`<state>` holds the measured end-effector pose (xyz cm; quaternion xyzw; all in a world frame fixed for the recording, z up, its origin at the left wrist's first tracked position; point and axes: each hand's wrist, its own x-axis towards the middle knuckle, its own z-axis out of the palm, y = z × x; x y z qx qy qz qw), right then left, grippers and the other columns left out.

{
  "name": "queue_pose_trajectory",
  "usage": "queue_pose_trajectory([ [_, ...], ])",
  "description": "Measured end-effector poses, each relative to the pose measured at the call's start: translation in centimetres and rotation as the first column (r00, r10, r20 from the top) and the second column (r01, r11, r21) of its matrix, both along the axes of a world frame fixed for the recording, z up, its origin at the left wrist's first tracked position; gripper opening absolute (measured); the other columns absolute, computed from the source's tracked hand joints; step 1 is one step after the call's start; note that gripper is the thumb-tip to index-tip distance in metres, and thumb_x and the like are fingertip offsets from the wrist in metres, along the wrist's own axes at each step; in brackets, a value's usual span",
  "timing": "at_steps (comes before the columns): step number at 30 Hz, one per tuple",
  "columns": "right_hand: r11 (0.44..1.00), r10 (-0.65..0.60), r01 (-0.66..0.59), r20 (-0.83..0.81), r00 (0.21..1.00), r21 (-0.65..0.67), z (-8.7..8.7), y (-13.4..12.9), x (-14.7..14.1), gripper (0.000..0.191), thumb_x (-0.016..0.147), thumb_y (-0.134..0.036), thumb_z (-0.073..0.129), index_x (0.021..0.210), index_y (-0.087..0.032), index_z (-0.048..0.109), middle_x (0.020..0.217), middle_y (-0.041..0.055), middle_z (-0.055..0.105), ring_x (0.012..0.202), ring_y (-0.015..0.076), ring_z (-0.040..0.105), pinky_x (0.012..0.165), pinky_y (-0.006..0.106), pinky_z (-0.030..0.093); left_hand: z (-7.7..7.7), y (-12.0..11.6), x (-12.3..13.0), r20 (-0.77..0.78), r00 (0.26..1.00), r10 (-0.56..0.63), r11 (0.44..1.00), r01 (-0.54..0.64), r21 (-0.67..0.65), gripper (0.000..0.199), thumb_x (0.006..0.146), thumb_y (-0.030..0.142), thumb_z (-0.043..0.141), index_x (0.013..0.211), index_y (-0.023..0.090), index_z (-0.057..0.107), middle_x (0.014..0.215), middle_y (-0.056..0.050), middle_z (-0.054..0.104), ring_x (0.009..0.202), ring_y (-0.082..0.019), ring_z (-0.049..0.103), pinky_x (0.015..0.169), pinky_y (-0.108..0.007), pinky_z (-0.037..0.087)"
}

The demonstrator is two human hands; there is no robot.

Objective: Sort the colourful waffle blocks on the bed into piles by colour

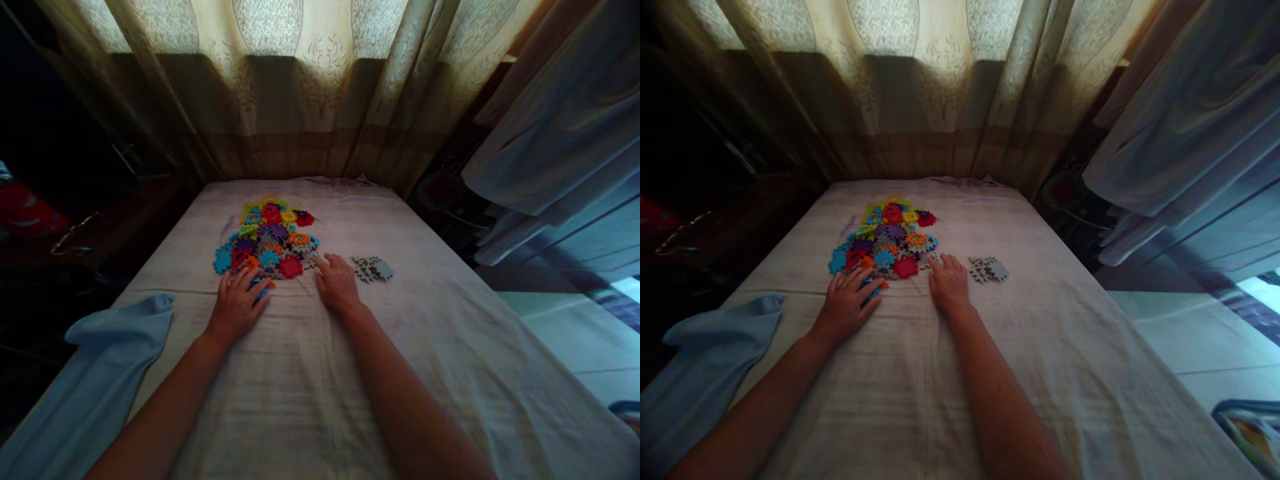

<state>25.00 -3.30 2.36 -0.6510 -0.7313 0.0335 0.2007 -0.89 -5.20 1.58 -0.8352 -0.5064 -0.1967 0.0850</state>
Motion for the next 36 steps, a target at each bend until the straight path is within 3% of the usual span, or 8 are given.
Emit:
queue_pose_trajectory([
  [3,0.997,-0.035,0.04,0.072,0.997,-0.065,-0.1,-0.1,-0.6,0.045,0.095,-0.03,0.048,0.139,-0.03,0.058,0.149,0.0126,0.05,0.139,0.033,0.04,0.107,0.051,0.035,-0.3,-0.7,-1.0,0.03,0.998,0.055,0.998,-0.056,0.02,0.038,0.093,0.037,0.05,0.125,0.026,0.067,0.144,-0.013,0.057,0.134,-0.034,0.05,0.114,-0.062,0.029],
  [8,0.998,-0.043,0.048,0.081,0.996,-0.049,0.2,0.2,-0.7,0.038,0.094,-0.027,0.047,0.128,-0.027,0.064,0.141,0.0144,0.056,0.132,0.032,0.047,0.102,0.049,0.039,-0.3,-1.0,-1.1,0.069,0.992,0.109,0.993,-0.112,0.047,0.036,0.092,0.03,0.047,0.12,0.023,0.068,0.143,-0.014,0.058,0.134,-0.034,0.05,0.113,-0.06,0.031],
  [14,1.0,-0.018,0.018,-0.013,1.0,0.0,-0.4,0.1,-0.2,0.019,0.092,-0.024,0.052,0.102,-0.02,0.068,0.128,0.0147,0.064,0.125,0.0281,0.052,0.101,0.044,0.04,-0.7,-0.6,-1.5,0.138,0.986,0.093,0.994,-0.099,0.044,0.035,0.092,0.031,0.046,0.119,0.025,0.068,0.141,-0.012,0.059,0.133,-0.033,0.051,0.113,-0.06,0.032],
  [19,0.996,-0.015,0.021,-0.07,0.997,0.091,-0.9,0.5,0.4,0.014,0.091,-0.024,0.054,0.097,-0.019,0.066,0.137,0.0177,0.058,0.13,0.0287,0.048,0.104,0.046,0.037,-1.1,-0.1,-2.0,0.203,0.977,0.062,0.998,-0.065,0.012,0.041,0.095,0.041,0.045,0.128,0.024,0.063,0.142,-0.013,0.057,0.129,-0.032,0.053,0.108,-0.056,0.042],
  [26,0.924,-0.267,0.292,-0.128,0.955,0.248,0.3,1.4,5.7,0.015,0.089,-0.028,0.056,0.093,-0.02,0.067,0.137,0.0169,0.056,0.132,0.0313,0.045,0.104,0.051,0.036,-1.2,-0.2,-2.1,0.2,0.978,0.055,0.998,-0.061,0.021,0.042,0.096,0.044,0.045,0.126,0.021,0.063,0.14,-0.014,0.059,0.124,-0.033,0.057,0.105,-0.053,0.045],
  [31,0.862,-0.443,0.465,-0.143,0.885,0.202,-0.4,1.3,9.8,0.02,0.086,-0.032,0.056,0.092,-0.019,0.069,0.134,0.0174,0.057,0.128,0.0319,0.047,0.101,0.054,0.037,-1.1,-0.2,-2.1,0.206,0.977,0.058,0.998,-0.061,0.007,0.042,0.095,0.045,0.045,0.125,0.023,0.064,0.141,-0.012,0.058,0.123,-0.032,0.057,0.105,-0.053,0.045],
  [36,0.835,-0.505,0.528,-0.17,0.847,0.154,-0.9,1.3,10.9,0.024,0.085,-0.036,0.056,0.091,-0.019,0.071,0.132,0.0171,0.059,0.126,0.0314,0.048,0.1,0.054,0.039,-1.0,-0.2,-2.1,0.201,0.978,0.054,0.998,-0.057,0.011,0.042,0.095,0.046,0.044,0.124,0.023,0.065,0.14,-0.012,0.059,0.122,-0.032,0.058,0.104,-0.052,0.046],
])
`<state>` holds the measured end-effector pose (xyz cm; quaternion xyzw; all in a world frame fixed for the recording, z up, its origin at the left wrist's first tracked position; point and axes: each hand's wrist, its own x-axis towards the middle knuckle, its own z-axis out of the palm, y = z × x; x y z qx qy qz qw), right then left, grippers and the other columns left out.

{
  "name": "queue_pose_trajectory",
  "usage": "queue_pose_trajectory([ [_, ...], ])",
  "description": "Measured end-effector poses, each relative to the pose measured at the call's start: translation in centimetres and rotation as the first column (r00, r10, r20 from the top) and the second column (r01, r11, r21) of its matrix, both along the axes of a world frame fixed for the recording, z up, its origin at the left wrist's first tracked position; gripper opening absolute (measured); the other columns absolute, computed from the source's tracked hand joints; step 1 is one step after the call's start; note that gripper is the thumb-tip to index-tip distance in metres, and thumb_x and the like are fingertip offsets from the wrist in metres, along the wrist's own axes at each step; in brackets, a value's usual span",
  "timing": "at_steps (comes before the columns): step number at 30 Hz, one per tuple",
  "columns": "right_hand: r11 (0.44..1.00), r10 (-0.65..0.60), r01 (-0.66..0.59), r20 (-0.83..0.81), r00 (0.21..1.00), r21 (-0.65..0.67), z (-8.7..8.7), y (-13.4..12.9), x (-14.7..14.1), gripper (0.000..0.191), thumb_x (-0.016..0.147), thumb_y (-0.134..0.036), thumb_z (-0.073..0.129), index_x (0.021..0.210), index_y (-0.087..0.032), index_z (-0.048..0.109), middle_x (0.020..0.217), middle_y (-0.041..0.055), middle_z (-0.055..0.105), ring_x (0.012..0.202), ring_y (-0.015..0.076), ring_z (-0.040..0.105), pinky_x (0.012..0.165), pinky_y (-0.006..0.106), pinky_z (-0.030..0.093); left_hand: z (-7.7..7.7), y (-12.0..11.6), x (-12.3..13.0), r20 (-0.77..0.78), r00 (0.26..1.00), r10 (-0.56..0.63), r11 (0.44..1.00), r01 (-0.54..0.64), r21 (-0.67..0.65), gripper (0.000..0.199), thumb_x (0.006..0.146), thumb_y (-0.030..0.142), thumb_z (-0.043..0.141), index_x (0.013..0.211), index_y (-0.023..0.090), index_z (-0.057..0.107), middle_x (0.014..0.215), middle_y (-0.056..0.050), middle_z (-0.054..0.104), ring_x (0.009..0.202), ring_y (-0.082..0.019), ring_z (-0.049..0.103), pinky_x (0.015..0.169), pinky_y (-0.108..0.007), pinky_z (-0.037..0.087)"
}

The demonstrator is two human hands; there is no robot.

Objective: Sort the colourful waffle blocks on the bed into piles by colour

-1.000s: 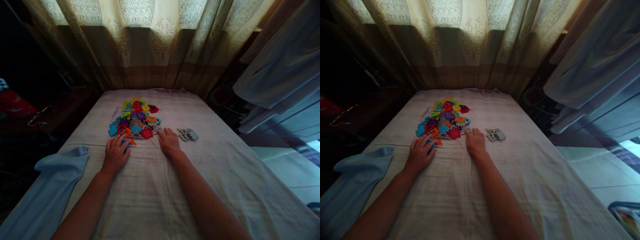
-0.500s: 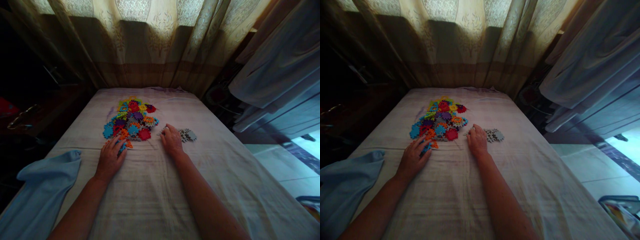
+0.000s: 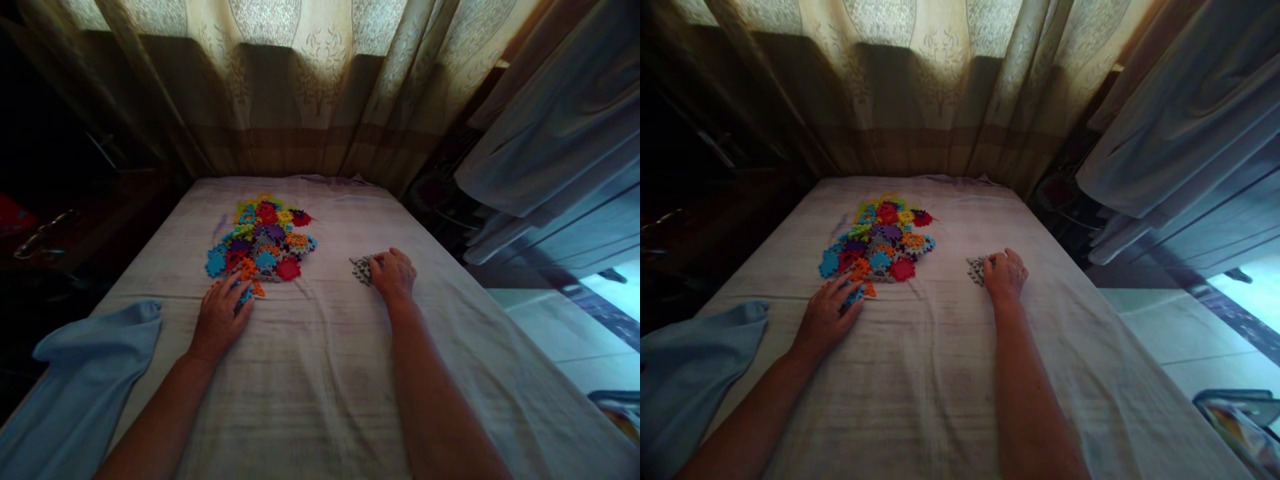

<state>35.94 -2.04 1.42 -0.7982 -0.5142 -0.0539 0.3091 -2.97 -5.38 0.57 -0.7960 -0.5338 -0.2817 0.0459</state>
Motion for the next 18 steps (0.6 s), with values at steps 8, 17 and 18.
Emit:
queue_pose_trajectory([
  [8,0.992,0.115,-0.116,0.019,0.993,0.044,1.0,0.2,-2.0,0.024,0.087,-0.033,0.053,0.092,-0.019,0.072,0.132,0.0173,0.06,0.127,0.0323,0.048,0.101,0.054,0.037,-0.2,0.1,-0.1,-0.003,1.0,0.008,1.0,-0.008,0.0,0.041,0.095,0.045,0.045,0.122,0.023,0.065,0.139,-0.012,0.06,0.124,-0.032,0.057,0.106,-0.053,0.044],
  [17,0.832,0.555,-0.553,0.095,0.827,-0.049,2.2,-1.1,-11.1,0.023,0.091,-0.023,0.053,0.104,-0.021,0.072,0.127,0.0121,0.066,0.125,0.0278,0.051,0.105,0.044,0.035,-0.2,-0.1,0.0,-0.017,1.0,0.001,1.0,-0.001,0.016,0.041,0.097,0.043,0.044,0.127,0.022,0.062,0.141,-0.012,0.059,0.126,-0.03,0.057,0.107,-0.051,0.043],
  [18,0.795,0.606,-0.601,0.089,0.79,-0.074,2.3,-1.5,-12.2,0.024,0.091,-0.022,0.053,0.105,-0.021,0.072,0.125,0.011,0.068,0.122,0.0269,0.053,0.104,0.043,0.036,-0.2,-0.1,0.1,-0.013,1.0,0.003,1.0,-0.003,0.015,0.042,0.097,0.043,0.044,0.128,0.021,0.061,0.141,-0.012,0.059,0.126,-0.03,0.057,0.109,-0.051,0.042],
])
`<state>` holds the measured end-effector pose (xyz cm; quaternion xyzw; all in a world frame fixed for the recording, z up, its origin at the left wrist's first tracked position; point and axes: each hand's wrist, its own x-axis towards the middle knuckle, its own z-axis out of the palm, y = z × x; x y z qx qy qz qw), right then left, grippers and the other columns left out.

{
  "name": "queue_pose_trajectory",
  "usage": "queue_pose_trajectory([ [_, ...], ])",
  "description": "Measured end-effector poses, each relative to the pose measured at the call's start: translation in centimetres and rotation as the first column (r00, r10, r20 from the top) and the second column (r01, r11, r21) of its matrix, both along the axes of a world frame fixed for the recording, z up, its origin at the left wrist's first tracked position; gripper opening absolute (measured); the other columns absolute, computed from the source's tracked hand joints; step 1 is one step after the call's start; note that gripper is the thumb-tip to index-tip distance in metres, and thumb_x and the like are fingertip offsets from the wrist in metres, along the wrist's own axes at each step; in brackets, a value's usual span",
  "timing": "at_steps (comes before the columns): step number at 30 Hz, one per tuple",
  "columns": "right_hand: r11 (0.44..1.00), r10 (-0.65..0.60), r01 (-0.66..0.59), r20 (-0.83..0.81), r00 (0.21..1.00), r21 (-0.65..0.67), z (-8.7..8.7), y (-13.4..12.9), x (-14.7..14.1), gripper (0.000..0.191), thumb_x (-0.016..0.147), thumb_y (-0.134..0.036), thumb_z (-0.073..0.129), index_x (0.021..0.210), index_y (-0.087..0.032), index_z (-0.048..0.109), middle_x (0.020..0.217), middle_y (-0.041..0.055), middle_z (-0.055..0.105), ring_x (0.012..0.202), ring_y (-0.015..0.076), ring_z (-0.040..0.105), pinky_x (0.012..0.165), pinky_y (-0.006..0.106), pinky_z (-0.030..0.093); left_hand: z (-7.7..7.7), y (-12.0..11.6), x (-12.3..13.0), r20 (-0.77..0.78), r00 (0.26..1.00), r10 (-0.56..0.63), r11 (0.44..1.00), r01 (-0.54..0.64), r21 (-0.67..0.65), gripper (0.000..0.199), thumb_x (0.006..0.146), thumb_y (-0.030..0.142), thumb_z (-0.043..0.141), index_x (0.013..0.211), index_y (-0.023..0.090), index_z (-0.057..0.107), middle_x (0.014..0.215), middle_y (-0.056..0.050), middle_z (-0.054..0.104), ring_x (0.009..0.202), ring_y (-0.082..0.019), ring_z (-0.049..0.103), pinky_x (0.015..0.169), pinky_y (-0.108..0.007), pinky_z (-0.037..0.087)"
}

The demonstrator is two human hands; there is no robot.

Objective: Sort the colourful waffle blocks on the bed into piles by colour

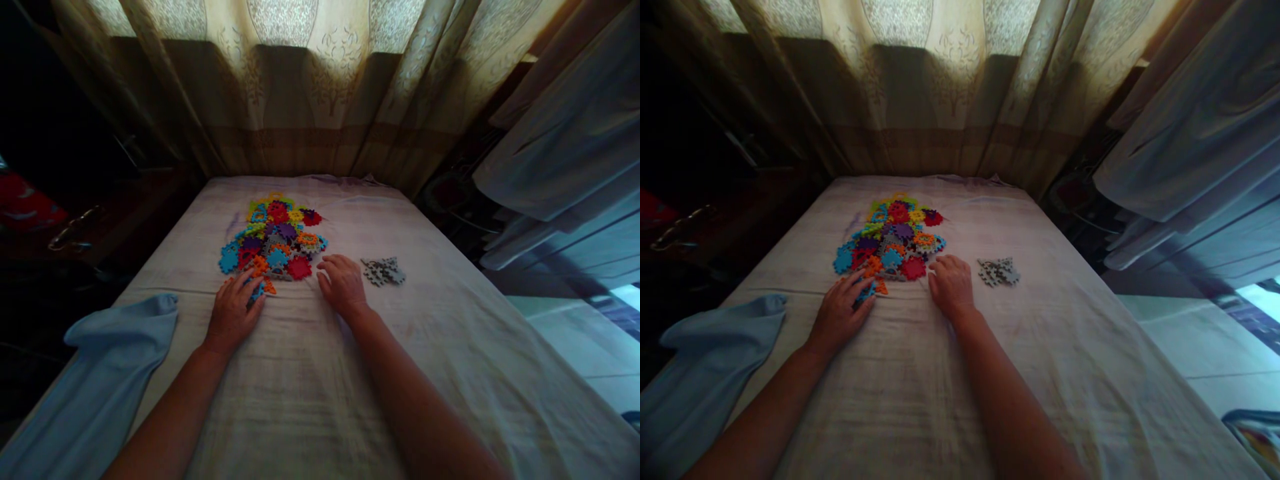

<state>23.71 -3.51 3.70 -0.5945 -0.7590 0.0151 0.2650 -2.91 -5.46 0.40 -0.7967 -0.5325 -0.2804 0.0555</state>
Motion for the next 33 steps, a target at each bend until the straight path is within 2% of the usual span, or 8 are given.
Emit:
queue_pose_trajectory([
  [3,0.989,0.136,-0.134,0.021,0.99,-0.069,0.2,-0.9,-2.8,0.025,0.092,-0.021,0.053,0.109,-0.02,0.071,0.12,0.009,0.07,0.116,0.0252,0.055,0.102,0.041,0.036,0.0,0.0,0.0,0.01,1.0,0.004,1.0,-0.004,-0.008,0.046,0.095,0.044,0.047,0.134,0.02,0.056,0.143,-0.013,0.057,0.129,-0.029,0.055,0.112,-0.051,0.039],
  [6,0.975,0.198,-0.192,0.04,0.979,-0.113,0.4,-1.1,-4.7,0.028,0.092,-0.021,0.054,0.116,-0.021,0.07,0.124,0.0089,0.069,0.118,0.0253,0.054,0.102,0.041,0.036,0.1,0.0,0.1,0.023,1.0,0.016,1.0,-0.016,-0.01,0.052,0.093,0.042,0.052,0.14,0.019,0.049,0.146,-0.014,0.054,0.132,-0.029,0.052,0.113,-0.049,0.039],
  [12,0.978,0.181,-0.172,0.068,0.981,-0.117,0.4,-0.1,-7.0,0.028,0.093,-0.028,0.057,0.116,-0.028,0.073,0.128,0.0082,0.065,0.122,0.0276,0.049,0.1,0.044,0.033,0.0,0.0,0.2,0.041,0.997,0.07,0.997,-0.07,-0.024,0.056,0.09,0.04,0.057,0.141,0.02,0.047,0.147,-0.014,0.052,0.135,-0.03,0.049,0.114,-0.05,0.036],
  [17,0.978,0.189,-0.186,0.032,0.981,-0.091,-0.2,-0.1,-8.0,0.025,0.097,-0.032,0.054,0.112,-0.028,0.075,0.117,0.007,0.069,0.118,0.0261,0.05,0.1,0.043,0.032,-0.2,0.1,0.3,0.045,0.996,0.08,0.997,-0.078,-0.027,0.056,0.089,0.039,0.057,0.141,0.02,0.047,0.147,-0.014,0.052,0.136,-0.029,0.048,0.114,-0.049,0.036],
  [23,0.981,0.187,-0.185,0.019,0.982,-0.049,-1.0,0.0,-8.4,0.019,0.095,-0.026,0.058,0.097,-0.024,0.076,0.104,0.0069,0.07,0.105,0.0227,0.056,0.094,0.038,0.037,-0.2,0.1,0.3,0.028,0.996,0.083,0.996,-0.082,-0.043,0.056,0.089,0.04,0.057,0.14,0.02,0.048,0.148,-0.014,0.051,0.136,-0.03,0.049,0.114,-0.048,0.036],
  [28,0.984,0.18,-0.179,-0.077,0.981,0.014,-1.0,0.2,-7.3,0.021,0.09,-0.016,0.056,0.096,-0.024,0.074,0.102,0.0065,0.07,0.098,0.0202,0.061,0.087,0.033,0.043,-0.2,0.2,0.3,0.029,0.994,0.102,0.994,-0.101,-0.049,0.057,0.088,0.04,0.056,0.141,0.021,0.048,0.149,-0.013,0.051,0.135,-0.03,0.049,0.114,-0.049,0.035],
  [30,0.991,0.13,-0.12,-0.16,0.978,0.067,-0.8,0.4,-5.5,0.023,0.088,-0.013,0.055,0.095,-0.024,0.074,0.101,0.0063,0.07,0.095,0.0197,0.063,0.084,0.031,0.045,-0.1,0.1,0.4,0.02,0.995,0.102,0.994,-0.101,-0.05,0.057,0.088,0.04,0.056,0.141,0.021,0.049,0.149,-0.013,0.051,0.136,-0.03,0.049,0.114,-0.049,0.035],
  [33,0.99,0.016,0.026,-0.287,0.958,0.141,-0.6,0.7,-0.7,0.023,0.084,-0.013,0.052,0.089,-0.023,0.073,0.095,0.0063,0.069,0.085,0.0184,0.064,0.08,0.03,0.048,0.1,-0.2,0.6,-0.001,0.993,0.119,0.992,-0.119,-0.027,0.054,0.089,0.04,0.055,0.139,0.02,0.052,0.149,-0.015,0.051,0.137,-0.032,0.047,0.116,-0.053,0.031],
])
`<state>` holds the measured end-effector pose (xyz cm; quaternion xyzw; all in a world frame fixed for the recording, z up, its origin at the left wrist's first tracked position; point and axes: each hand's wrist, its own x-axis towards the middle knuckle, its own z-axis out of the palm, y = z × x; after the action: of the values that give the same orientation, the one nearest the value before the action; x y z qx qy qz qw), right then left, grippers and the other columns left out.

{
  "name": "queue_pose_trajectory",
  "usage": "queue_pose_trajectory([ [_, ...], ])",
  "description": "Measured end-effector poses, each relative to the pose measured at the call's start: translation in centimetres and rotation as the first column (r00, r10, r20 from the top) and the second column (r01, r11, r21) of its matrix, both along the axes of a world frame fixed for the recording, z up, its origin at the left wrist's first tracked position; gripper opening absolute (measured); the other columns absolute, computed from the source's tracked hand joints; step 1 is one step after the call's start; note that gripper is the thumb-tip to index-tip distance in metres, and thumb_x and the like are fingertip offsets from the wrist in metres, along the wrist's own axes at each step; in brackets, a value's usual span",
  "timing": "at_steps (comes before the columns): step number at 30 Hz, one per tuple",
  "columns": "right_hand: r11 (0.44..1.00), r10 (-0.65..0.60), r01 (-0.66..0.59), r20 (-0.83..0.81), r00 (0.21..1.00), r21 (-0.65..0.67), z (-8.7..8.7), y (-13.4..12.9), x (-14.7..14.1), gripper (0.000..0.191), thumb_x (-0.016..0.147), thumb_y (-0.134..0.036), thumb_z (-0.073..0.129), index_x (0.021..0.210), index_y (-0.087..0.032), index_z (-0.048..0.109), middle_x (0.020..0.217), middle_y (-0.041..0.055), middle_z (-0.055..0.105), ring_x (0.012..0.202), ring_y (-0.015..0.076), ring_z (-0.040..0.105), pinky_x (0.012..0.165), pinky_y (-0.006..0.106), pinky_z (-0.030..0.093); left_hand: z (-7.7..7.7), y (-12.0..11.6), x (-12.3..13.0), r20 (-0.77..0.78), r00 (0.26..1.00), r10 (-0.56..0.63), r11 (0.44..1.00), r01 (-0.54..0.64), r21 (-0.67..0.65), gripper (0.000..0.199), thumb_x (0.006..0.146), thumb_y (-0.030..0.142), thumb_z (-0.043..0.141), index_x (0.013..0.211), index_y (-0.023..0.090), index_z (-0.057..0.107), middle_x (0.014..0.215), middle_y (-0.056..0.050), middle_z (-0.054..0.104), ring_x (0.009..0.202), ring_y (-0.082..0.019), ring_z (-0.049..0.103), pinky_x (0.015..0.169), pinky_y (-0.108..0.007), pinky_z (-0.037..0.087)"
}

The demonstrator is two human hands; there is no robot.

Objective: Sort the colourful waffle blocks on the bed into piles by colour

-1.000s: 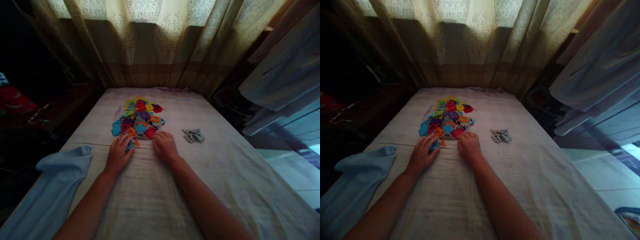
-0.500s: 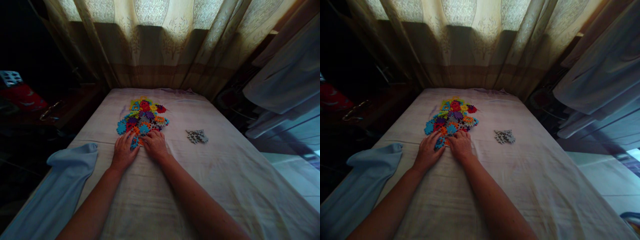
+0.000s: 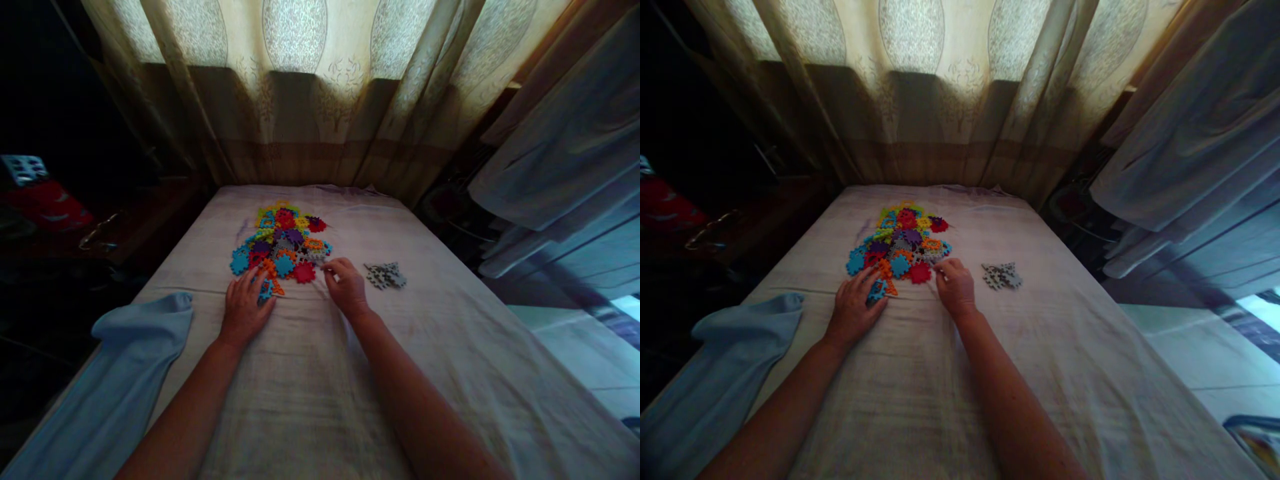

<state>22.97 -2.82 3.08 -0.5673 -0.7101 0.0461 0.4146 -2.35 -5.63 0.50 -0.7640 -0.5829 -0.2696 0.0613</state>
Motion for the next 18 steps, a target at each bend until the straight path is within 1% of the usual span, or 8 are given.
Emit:
queue_pose_trajectory([
  [2,0.99,-0.129,0.132,-0.066,0.989,0.041,-0.1,-0.1,3.9,0.022,0.081,-0.015,0.052,0.084,-0.022,0.072,0.09,0.006,0.069,0.078,0.018,0.062,0.078,0.031,0.049,0.2,-0.2,0.2,-0.023,1.0,0.007,1.0,-0.006,0.028,0.051,0.09,0.04,0.054,0.137,0.021,0.054,0.148,-0.015,0.051,0.138,-0.033,0.046,0.117,-0.057,0.026],
  [5,0.938,-0.336,0.344,-0.122,0.934,0.052,-1.0,-0.7,9.3,0.018,0.079,-0.024,0.053,0.082,-0.02,0.071,0.084,0.0062,0.068,0.075,0.019,0.061,0.076,0.032,0.049,0.5,-0.4,0.6,-0.057,0.998,-0.008,0.997,0.012,0.078,0.047,0.092,0.04,0.052,0.135,0.022,0.058,0.147,-0.015,0.053,0.138,-0.033,0.046,0.118,-0.06,0.021],
  [8,0.87,-0.482,0.492,-0.149,0.863,0.033,-2.4,-1.3,12.7,0.021,0.077,-0.029,0.052,0.083,-0.02,0.071,0.084,0.0068,0.069,0.075,0.0199,0.06,0.074,0.033,0.05,0.9,-0.3,1.6,-0.116,0.991,-0.073,0.992,0.084,0.092,0.044,0.093,0.037,0.05,0.133,0.022,0.06,0.146,-0.015,0.054,0.14,-0.033,0.044,0.119,-0.062,0.017],
  [11,0.827,-0.548,0.56,-0.144,0.824,0.059,-3.6,-1.4,13.9,0.023,0.077,-0.03,0.051,0.082,-0.02,0.071,0.085,0.0083,0.07,0.082,0.0225,0.061,0.079,0.036,0.05,1.2,0.3,3.5,-0.182,0.969,-0.168,0.983,0.18,0.048,0.045,0.093,0.036,0.051,0.134,0.021,0.06,0.146,-0.014,0.054,0.141,-0.033,0.043,0.121,-0.062,0.016],
  [13,0.81,-0.564,0.578,-0.143,0.814,0.095,-4.0,-1.4,13.9,0.023,0.076,-0.029,0.051,0.082,-0.02,0.072,0.091,0.0106,0.072,0.09,0.0245,0.062,0.086,0.039,0.049,1.4,1.0,5.1,-0.197,0.959,-0.205,0.978,0.21,0.006,0.047,0.093,0.038,0.052,0.137,0.021,0.058,0.147,-0.014,0.054,0.141,-0.033,0.043,0.121,-0.062,0.015],
  [16,0.791,-0.588,0.601,-0.133,0.798,0.112,-4.0,-1.5,13.5,0.024,0.077,-0.028,0.052,0.083,-0.019,0.073,0.104,0.0133,0.071,0.101,0.0262,0.062,0.093,0.042,0.048,1.6,2.4,7.4,-0.186,0.96,-0.21,0.977,0.201,-0.063,0.052,0.091,0.043,0.056,0.14,0.024,0.056,0.152,-0.014,0.049,0.143,-0.035,0.039,0.12,-0.066,0.015],
  [18,0.793,-0.593,0.602,-0.105,0.798,0.094,-3.7,-1.8,13.1,0.025,0.079,-0.028,0.052,0.086,-0.018,0.074,0.11,0.0143,0.07,0.104,0.0268,0.061,0.095,0.043,0.047,1.7,3.2,8.4,-0.18,0.964,-0.197,0.978,0.18,-0.107,0.053,0.09,0.046,0.057,0.14,0.026,0.056,0.155,-0.013,0.044,0.144,-0.036,0.037,0.118,-0.069,0.014],
])
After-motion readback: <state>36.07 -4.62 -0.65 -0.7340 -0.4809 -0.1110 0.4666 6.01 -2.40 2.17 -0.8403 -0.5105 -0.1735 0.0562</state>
